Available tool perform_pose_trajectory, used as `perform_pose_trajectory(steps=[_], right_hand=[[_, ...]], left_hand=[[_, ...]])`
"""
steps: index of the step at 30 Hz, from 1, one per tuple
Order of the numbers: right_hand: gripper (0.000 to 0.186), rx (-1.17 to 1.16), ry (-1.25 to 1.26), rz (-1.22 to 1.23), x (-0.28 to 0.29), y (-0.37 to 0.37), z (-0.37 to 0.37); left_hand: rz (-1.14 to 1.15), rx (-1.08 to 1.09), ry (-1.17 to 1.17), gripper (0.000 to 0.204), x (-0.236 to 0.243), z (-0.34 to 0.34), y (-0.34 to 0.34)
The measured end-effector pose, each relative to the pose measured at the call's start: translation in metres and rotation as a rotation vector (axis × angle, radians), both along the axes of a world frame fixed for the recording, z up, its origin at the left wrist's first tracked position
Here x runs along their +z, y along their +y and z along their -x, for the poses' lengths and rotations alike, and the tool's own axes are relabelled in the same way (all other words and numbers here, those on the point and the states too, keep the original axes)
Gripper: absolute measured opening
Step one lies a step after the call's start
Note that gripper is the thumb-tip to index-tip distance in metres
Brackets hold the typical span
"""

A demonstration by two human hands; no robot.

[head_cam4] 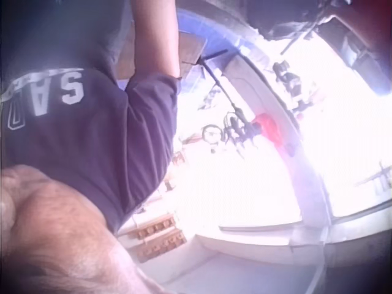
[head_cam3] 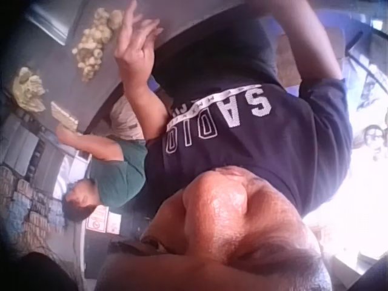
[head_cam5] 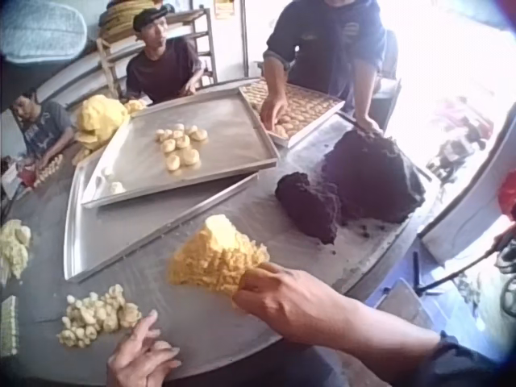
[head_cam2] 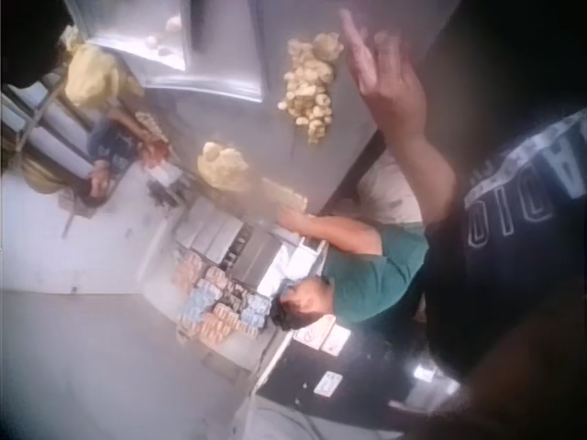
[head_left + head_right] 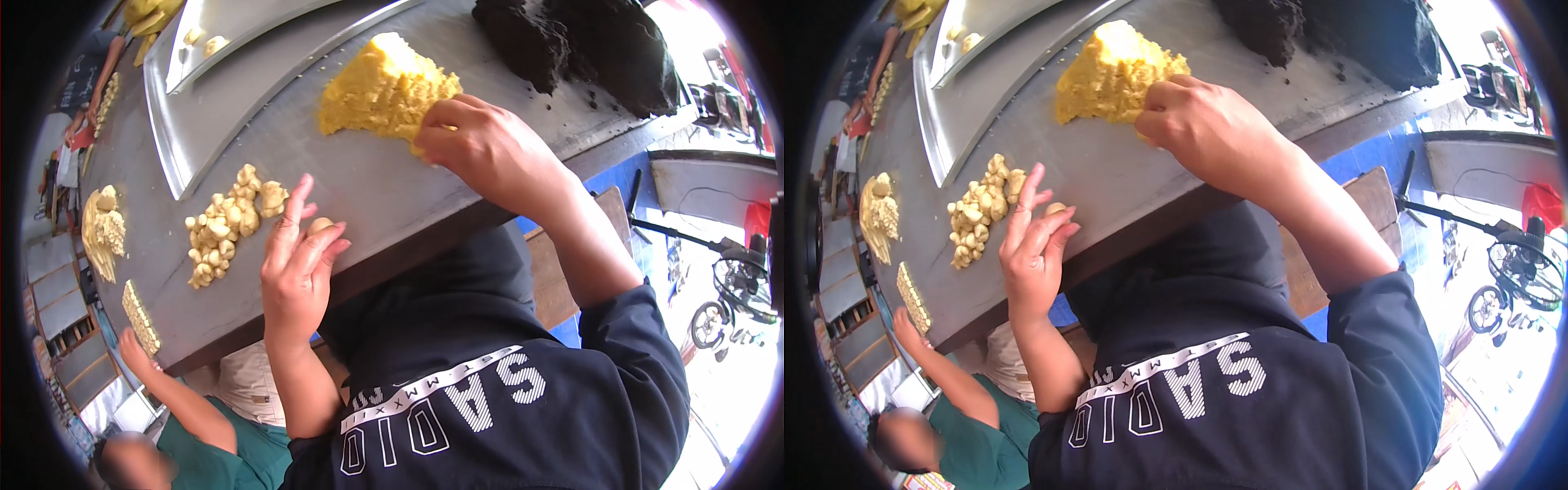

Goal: The person prepares small dough pieces by hand, flattening them and adding a yellow filling from a larger mass of dough on a metal table.

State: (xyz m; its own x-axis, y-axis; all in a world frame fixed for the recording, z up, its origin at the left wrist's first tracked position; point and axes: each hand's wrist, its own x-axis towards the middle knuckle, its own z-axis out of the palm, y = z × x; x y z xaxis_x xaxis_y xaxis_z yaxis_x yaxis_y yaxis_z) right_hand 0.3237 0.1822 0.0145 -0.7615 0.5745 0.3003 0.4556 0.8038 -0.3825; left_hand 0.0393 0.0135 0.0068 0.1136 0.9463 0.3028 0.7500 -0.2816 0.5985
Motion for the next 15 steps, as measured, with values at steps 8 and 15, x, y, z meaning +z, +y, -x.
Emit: perform_pose_trajectory(steps=[8,15], right_hand=[[0.010,0.005,0.006,-0.043,-0.004,-0.012,0.036],[0.009,0.035,-0.154,-0.027,0.005,-0.011,0.032]], left_hand=[[-0.013,0.055,-0.241,0.059,-0.024,-0.004,0.012],[0.252,-0.057,-0.276,0.066,-0.004,0.025,0.004]])
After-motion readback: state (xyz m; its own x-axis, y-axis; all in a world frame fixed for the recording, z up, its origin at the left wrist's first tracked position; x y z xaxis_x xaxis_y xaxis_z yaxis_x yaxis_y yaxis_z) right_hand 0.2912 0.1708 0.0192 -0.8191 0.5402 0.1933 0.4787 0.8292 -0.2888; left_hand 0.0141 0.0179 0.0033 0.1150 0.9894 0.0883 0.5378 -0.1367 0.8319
